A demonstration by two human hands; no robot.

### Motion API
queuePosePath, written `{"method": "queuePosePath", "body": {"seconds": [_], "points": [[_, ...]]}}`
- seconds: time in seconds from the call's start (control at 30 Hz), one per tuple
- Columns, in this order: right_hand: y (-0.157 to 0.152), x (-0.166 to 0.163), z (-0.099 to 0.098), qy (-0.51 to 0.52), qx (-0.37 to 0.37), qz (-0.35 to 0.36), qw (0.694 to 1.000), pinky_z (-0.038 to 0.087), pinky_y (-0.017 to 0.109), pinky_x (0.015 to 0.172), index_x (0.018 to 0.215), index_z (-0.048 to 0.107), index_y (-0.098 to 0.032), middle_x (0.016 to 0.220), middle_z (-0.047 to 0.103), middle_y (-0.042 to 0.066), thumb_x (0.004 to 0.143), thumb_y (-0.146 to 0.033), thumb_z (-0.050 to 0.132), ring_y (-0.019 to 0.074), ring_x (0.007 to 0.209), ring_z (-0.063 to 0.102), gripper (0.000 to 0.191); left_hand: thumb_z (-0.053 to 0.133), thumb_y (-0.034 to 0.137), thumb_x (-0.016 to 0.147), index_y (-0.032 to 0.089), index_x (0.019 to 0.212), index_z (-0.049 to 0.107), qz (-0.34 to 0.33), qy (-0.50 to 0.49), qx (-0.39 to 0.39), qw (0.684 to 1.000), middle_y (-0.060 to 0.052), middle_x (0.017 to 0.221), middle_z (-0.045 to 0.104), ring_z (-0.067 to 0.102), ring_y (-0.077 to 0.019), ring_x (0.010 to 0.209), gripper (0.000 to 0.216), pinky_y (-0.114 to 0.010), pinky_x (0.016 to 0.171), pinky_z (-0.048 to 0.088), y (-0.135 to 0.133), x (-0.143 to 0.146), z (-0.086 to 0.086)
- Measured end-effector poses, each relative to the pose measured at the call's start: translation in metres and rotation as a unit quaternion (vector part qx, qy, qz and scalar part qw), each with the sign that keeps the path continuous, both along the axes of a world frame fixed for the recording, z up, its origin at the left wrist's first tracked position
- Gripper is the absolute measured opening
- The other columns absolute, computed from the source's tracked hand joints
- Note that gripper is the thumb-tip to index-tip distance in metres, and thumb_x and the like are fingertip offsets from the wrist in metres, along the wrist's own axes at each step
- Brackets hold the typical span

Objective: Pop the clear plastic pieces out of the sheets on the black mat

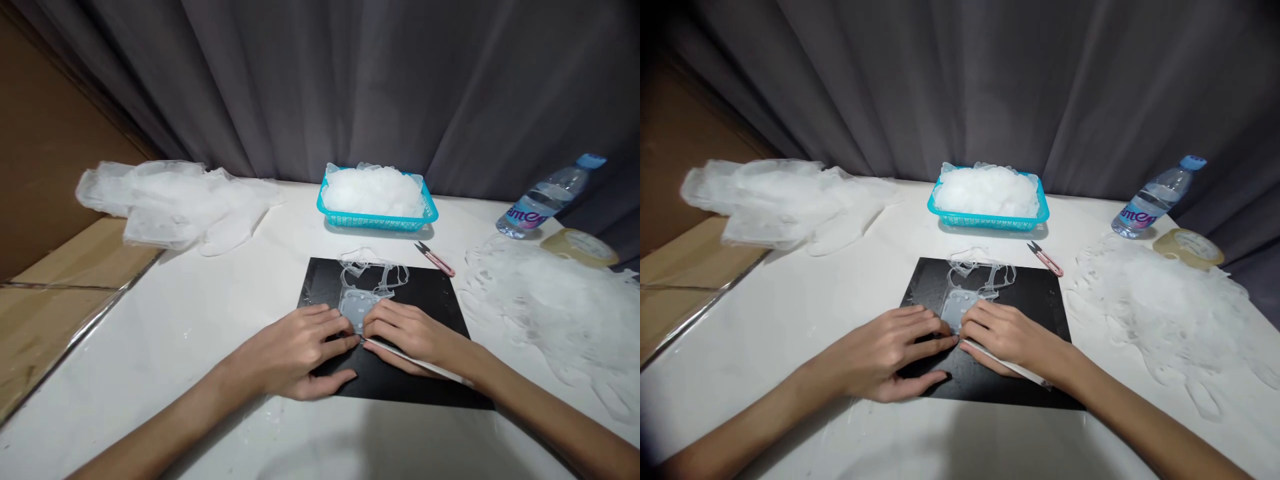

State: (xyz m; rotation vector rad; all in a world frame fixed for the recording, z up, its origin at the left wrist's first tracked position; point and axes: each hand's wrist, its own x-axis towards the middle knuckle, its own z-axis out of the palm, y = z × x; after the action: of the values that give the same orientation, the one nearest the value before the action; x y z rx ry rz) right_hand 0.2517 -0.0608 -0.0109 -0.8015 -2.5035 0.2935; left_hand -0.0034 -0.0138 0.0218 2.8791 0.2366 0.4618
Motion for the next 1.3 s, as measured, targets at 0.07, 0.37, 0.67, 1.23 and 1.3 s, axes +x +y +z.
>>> {"method": "queuePosePath", "body": {"seconds": [0.07,0.37,0.67,1.23,1.3], "points": [[0.000,-0.001,-0.001,0.001,0.015,-0.003,1.000,0.056,0.032,0.087,0.106,0.060,-0.017,0.101,0.067,0.007,0.106,-0.022,0.053,0.0189,0.093,0.063,0.009,0.064,0.034,0.097,0.013,0.119,0.071,0.009,0.007,-0.017,1.000,-0.011,0.096,0.072,0.069,-0.0230,0.081,0.031,-0.034,0.075,0.054,-0.001,0.000,0.001],[-0.001,-0.003,-0.003,-0.028,0.030,-0.015,0.999,0.054,0.031,0.086,0.102,0.060,-0.018,0.102,0.065,0.007,0.104,-0.020,0.054,0.0185,0.093,0.061,0.007,0.069,0.040,0.095,0.016,0.104,0.073,0.047,0.045,-0.074,0.995,-0.009,0.099,0.068,0.068,-0.0234,0.086,0.026,-0.035,0.083,0.052,-0.005,0.001,0.008],[-0.004,-0.001,0.000,-0.111,0.094,0.005,0.989,0.052,0.033,0.078,0.094,0.057,-0.017,0.094,0.063,0.007,0.102,-0.013,0.052,0.0205,0.089,0.059,0.010,0.069,0.040,0.095,0.017,0.097,0.070,0.060,0.031,-0.077,0.995,-0.007,0.094,0.064,0.066,-0.0226,0.085,0.023,-0.034,0.080,0.053,-0.005,0.002,0.001],[-0.008,0.001,-0.001,-0.072,0.041,-0.020,0.996,0.054,0.032,0.080,0.101,0.056,-0.016,0.104,0.063,0.008,0.101,-0.011,0.050,0.0198,0.093,0.062,0.008,0.062,0.038,0.101,0.017,0.108,0.074,0.057,0.076,-0.097,0.991,-0.007,0.089,0.075,0.069,-0.0258,0.089,0.025,-0.035,0.077,0.049,-0.007,0.005,0.002],[-0.007,-0.001,-0.009,-0.052,0.074,-0.027,0.996,0.054,0.032,0.081,0.100,0.055,-0.017,0.103,0.064,0.008,0.102,-0.013,0.050,0.0192,0.092,0.062,0.007,0.060,0.036,0.102,0.018,0.103,0.074,0.062,0.085,-0.106,0.989,-0.006,0.085,0.074,0.069,-0.0246,0.084,0.023,-0.034,0.073,0.047,-0.007,0.005,0.005]]}}
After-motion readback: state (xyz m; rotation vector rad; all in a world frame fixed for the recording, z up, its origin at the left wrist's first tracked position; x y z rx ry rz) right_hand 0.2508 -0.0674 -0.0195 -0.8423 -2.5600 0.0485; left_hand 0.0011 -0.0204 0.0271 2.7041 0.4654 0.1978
